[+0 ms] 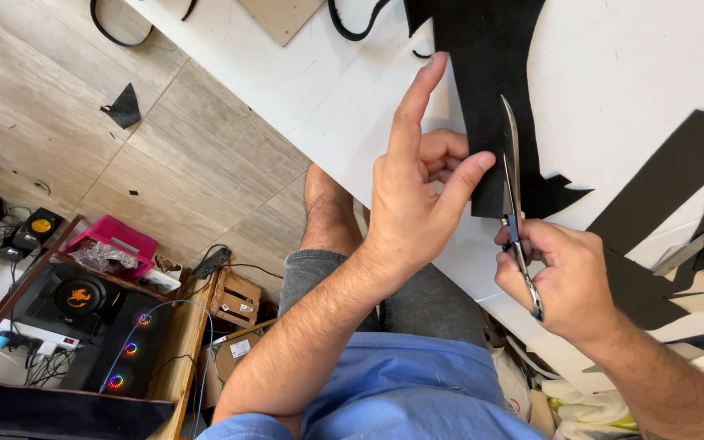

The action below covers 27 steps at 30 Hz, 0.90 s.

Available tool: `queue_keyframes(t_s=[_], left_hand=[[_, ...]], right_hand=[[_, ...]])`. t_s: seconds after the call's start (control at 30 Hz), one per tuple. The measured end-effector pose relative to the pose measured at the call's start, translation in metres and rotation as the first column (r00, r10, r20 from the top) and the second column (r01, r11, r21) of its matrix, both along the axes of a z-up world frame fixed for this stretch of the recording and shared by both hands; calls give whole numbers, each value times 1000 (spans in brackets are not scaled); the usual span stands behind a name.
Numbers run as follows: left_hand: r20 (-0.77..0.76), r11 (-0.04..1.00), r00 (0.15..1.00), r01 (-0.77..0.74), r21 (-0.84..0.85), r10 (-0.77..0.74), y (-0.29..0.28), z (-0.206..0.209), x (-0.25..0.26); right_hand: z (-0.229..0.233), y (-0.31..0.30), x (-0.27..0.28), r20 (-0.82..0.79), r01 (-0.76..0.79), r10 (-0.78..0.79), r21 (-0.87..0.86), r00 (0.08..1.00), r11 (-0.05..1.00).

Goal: Inspect a leather wallet, mark a leather sheet with a ruler and pen, and cut it with scissors

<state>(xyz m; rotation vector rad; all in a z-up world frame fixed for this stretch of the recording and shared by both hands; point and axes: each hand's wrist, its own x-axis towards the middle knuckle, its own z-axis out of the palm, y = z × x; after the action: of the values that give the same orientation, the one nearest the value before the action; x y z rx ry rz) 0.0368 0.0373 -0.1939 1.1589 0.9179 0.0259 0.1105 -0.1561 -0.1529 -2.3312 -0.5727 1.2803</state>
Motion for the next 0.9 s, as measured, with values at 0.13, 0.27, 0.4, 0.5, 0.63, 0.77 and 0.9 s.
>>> queue_keyframes(t_s=[0.13,0.27,0.4,0.5,0.63,0.77,0.9], left_hand=[[20,992,993,-111,-65,112,2,2,4],[16,992,993,-116,-45,117,-1,0,3],[46,988,989,-135,-79,139,-1,0,1],[56,991,992,-112,-78,116,0,1,-1],[53,995,995,-81,-53,84,1,-1,-4],[68,995,994,-87,-58,91,0,-1,-5],[79,993,992,-97,-71,103,1,-2,-6]], right_hand=[[-1,-2,3,-61,23,-23,-1,998,1000],[4,7,14,-116,-18,17,-2,993,1000],[2,17,20,-100,-53,52,-1,994,999],[-1,17,21,-66,-66,66,1,996,998],[-1,20,20,-48,-79,79,1,996,997],[0,20,17,-20,-73,72,-31,997,997],[0,16,12,6,-70,70,-4,998,998]])
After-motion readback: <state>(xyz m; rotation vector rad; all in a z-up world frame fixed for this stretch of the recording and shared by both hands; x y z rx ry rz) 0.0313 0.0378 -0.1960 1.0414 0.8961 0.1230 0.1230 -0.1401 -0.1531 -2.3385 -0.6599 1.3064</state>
